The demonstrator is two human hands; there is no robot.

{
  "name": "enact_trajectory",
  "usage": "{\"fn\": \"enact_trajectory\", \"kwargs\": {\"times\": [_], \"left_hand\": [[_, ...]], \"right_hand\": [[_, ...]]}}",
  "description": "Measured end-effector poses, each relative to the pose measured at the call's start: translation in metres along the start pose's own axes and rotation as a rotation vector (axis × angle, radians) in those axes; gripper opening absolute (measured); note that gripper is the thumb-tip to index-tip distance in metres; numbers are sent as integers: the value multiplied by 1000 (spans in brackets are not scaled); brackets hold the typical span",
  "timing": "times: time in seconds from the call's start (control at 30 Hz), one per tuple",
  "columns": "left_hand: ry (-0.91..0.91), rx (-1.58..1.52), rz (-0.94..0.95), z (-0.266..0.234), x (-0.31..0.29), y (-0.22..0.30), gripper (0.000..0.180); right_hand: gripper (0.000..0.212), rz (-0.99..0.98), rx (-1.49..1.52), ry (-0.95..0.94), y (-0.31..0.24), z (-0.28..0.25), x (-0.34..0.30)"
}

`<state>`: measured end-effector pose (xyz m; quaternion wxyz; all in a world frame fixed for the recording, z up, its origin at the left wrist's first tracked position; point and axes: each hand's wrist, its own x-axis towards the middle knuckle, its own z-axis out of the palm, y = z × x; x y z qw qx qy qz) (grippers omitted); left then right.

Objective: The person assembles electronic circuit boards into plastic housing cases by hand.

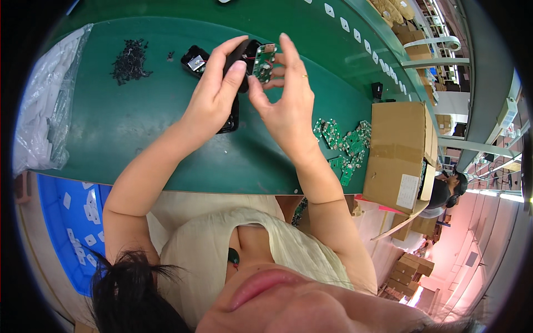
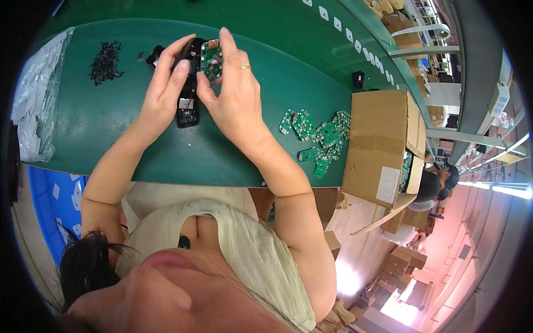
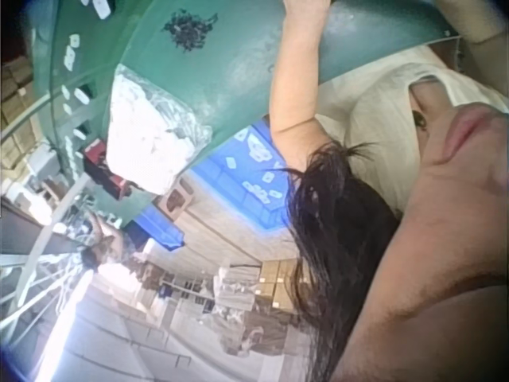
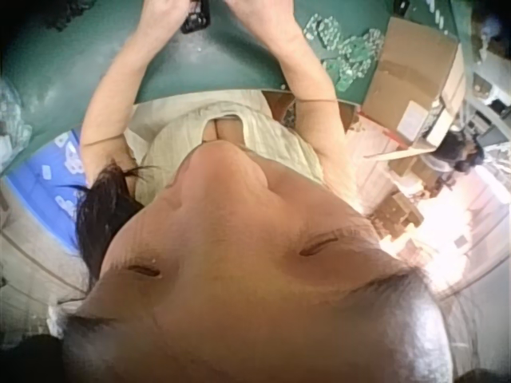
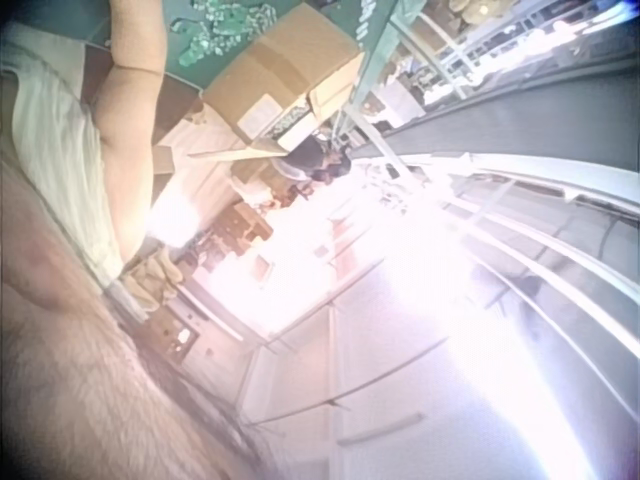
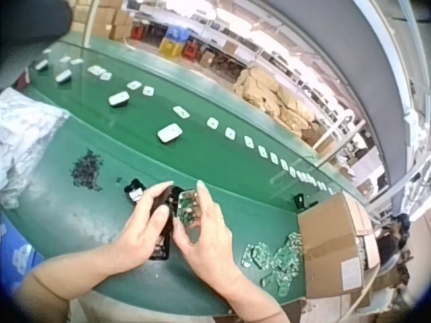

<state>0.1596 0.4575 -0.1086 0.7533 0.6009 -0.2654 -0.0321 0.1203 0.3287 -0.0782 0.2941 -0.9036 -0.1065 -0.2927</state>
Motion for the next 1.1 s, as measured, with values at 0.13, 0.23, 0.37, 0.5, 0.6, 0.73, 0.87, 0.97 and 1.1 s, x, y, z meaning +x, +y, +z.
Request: {"fn": "enact_trajectory", "kwargs": {"times": [0.13, 0.23, 0.37, 0.5, 0.6, 0.73, 0.87, 0.97, 1.1], "left_hand": [[109, -416, -360, -5, 2, 4, 32], [85, -414, -481, -7, 3, 12, 30], [95, -558, -551, -16, 4, 11, 28], [106, -688, -578, -15, 5, 12, 26], [127, -709, -564, -15, 4, 12, 23], [109, -804, -576, -16, 5, 8, 21], [45, -801, -567, -17, 5, 11, 20], [13, -843, -556, -19, 7, 10, 20], [-10, -797, -603, -18, 8, 11, 21]], "right_hand": [[66, -124, 94, 63, -4, 1, -4], [56, -255, 46, 29, -11, 5, -9], [40, -325, -138, 9, -11, 2, -4], [31, -424, -152, 110, -4, 2, 1], [29, -438, -206, 147, -4, 5, -1], [32, -472, -177, 189, 3, 3, -1], [32, -630, -206, 237, 11, 6, -3], [31, -657, -186, 227, 10, 4, 0], [29, -710, -188, 229, 12, 6, 0]]}}
